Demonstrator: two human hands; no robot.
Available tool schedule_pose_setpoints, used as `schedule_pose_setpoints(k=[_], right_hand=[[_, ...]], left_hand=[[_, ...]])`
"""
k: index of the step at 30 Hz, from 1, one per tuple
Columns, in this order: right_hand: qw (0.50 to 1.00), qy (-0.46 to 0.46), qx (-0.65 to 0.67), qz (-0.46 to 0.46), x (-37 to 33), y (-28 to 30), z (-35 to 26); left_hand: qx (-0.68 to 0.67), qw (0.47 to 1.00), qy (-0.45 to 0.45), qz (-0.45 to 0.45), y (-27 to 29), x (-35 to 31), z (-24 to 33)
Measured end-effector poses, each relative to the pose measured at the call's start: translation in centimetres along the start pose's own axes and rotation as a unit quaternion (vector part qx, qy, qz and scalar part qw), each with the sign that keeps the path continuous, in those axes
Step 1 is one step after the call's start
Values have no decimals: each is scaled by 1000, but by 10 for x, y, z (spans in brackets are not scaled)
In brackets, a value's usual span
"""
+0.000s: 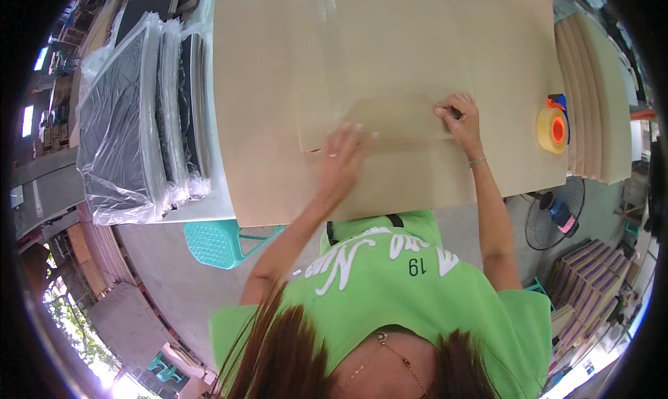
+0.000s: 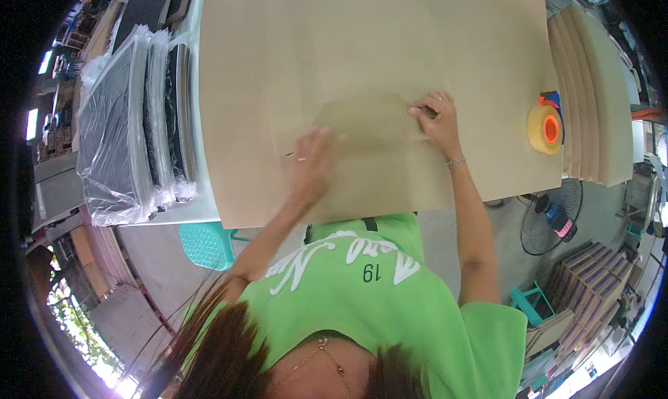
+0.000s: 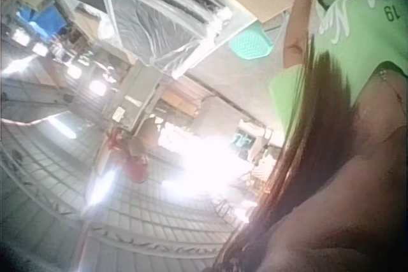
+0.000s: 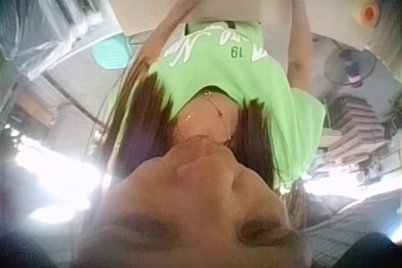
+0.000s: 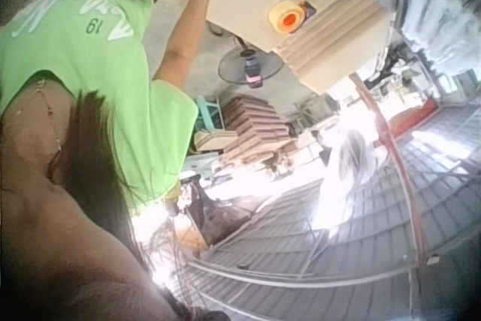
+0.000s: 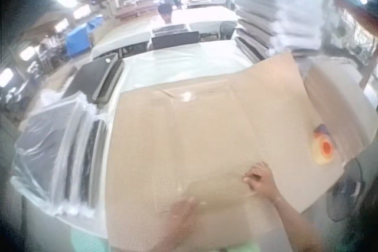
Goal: The person packages framed items by placing each one on a sheet of brown paper, folding the paper over the item, and securing it with packing tape from a tape dispenser.
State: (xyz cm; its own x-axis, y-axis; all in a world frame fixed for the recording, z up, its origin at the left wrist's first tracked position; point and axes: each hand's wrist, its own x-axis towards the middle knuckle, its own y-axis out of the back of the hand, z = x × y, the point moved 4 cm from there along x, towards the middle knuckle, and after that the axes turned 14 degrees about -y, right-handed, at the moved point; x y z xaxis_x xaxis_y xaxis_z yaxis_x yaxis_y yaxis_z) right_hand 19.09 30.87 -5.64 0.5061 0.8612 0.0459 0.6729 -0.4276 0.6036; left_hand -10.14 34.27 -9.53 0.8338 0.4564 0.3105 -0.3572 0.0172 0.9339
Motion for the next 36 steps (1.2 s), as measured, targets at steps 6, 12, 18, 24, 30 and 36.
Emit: schedule_pose_setpoints(k=[6, 12, 18, 24, 30, 36], right_hand=[[997, 12, -74, -2, -7, -3, 17], [946, 47, -308, 87, -34, -51, -21], [944, 95, -315, 14, 10, -52, -22], [922, -11, -309, 235, 73, 101, 65], [935, -181, -263, 153, 29, 352, 210], [934, -303, 53, -184, 31, 324, 245]], left_hand=[[-62, 988, 135, -38, -4, 45, 48], [-22, 983, 181, -24, -4, 54, 53], [7, 982, 186, -16, -6, 56, 57], [55, 976, 208, -18, -12, 63, 62], [133, 952, 275, -18, -28, 72, 70], [154, 905, 392, 55, -37, 71, 79]])
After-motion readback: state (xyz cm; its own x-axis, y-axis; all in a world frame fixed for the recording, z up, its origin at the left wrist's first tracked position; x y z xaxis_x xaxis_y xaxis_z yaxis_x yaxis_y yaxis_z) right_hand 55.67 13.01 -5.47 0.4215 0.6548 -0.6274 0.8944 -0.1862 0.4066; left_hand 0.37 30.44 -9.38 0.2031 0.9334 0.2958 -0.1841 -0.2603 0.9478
